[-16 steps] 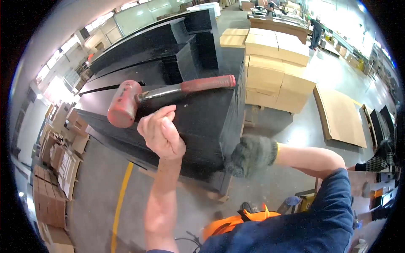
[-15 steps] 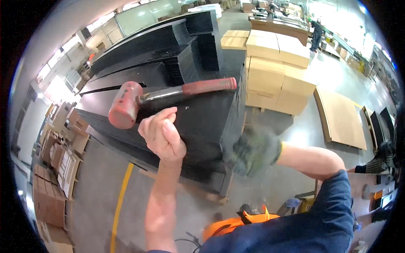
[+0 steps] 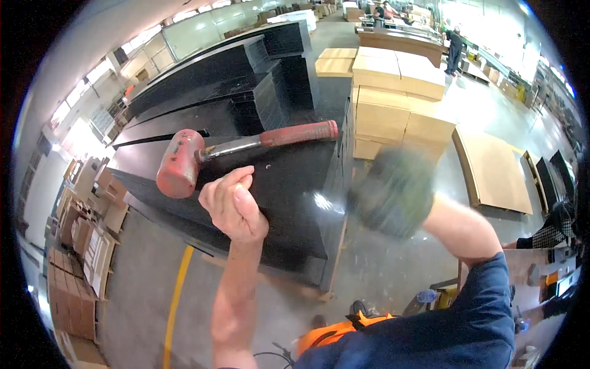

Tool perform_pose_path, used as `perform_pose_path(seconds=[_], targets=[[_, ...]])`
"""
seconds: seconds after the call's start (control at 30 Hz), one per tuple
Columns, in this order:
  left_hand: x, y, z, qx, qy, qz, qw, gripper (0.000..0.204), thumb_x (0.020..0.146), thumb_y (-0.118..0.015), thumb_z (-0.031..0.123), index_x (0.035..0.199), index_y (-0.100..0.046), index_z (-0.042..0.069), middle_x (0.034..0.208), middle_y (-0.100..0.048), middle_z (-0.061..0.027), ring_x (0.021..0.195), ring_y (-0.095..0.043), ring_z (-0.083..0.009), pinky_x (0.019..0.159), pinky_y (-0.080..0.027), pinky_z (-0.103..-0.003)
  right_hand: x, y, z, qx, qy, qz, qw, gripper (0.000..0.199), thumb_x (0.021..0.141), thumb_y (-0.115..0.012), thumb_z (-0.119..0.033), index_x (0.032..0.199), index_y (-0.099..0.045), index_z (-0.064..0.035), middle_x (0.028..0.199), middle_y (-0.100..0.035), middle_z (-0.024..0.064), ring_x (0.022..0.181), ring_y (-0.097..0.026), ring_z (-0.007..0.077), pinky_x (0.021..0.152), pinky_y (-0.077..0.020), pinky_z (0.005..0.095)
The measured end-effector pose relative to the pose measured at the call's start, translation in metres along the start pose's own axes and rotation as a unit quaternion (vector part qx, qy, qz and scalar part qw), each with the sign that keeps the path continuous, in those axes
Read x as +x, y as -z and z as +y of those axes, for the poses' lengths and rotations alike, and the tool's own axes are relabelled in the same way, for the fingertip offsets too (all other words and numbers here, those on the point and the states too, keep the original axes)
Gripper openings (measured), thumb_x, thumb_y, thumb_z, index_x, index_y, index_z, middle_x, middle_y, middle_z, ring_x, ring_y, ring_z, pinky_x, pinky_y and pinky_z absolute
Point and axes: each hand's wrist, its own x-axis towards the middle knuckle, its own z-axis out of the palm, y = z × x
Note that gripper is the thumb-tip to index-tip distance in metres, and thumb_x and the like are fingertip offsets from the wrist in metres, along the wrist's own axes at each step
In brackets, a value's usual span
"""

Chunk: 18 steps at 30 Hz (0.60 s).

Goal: The person uses a red mallet to strike a stack of black wood panels, then uses a small tool to apply or remove a strip of material along the edge of a panel, and finally uses the mallet again to strike the stack.

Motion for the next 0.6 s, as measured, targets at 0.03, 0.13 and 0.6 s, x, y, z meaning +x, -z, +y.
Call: perform_pose_path(seconds=[0.03,0.13,0.6], targets=[[-0.001,0.001,0.001,-0.002,0.003,0.0,1.0,0.029,0.096,-0.044,0.011,0.084,-0.067,-0.002,0.093,-0.072,-0.0105,0.082,-0.062,-0.0245,0.084,-0.04,-0.038,0.003,-0.003,-0.011,0.08,0.017,0.059,0.995,0.033,0.082,-0.064,-0.025,0.112,-0.068,-0.0119,0.092,-0.066,0.0044,0.083,-0.064,0.0192,0.076,-0.0544,0.0316],[-0.004,0.0,0.001,-0.002,0.016,-0.001,1.0,0.03,0.096,-0.043,0.011,0.084,-0.067,-0.002,0.094,-0.072,-0.0105,0.082,-0.062,-0.0245,0.084,-0.04,-0.038,0.006,-0.021,-0.054,0.266,0.095,0.025,0.959,0.027,0.071,-0.064,-0.024,0.096,-0.067,-0.0148,0.073,-0.059,-0.0011,0.066,-0.06,0.017,0.062,-0.0506,0.0337],[-0.006,0.005,0.007,0.005,0.046,-0.034,0.998,0.033,0.1,-0.04,0.016,0.087,-0.066,-0.001,0.1,-0.072,-0.0095,0.089,-0.06,-0.026,0.089,-0.04,-0.039,0.02,-0.034,-0.016,0.176,0.109,0.133,0.969,0.038,0.07,-0.064,-0.032,0.101,-0.069,-0.0104,0.09,-0.069,0.0068,0.078,-0.065,0.0255,0.069,-0.0536,0.041]])
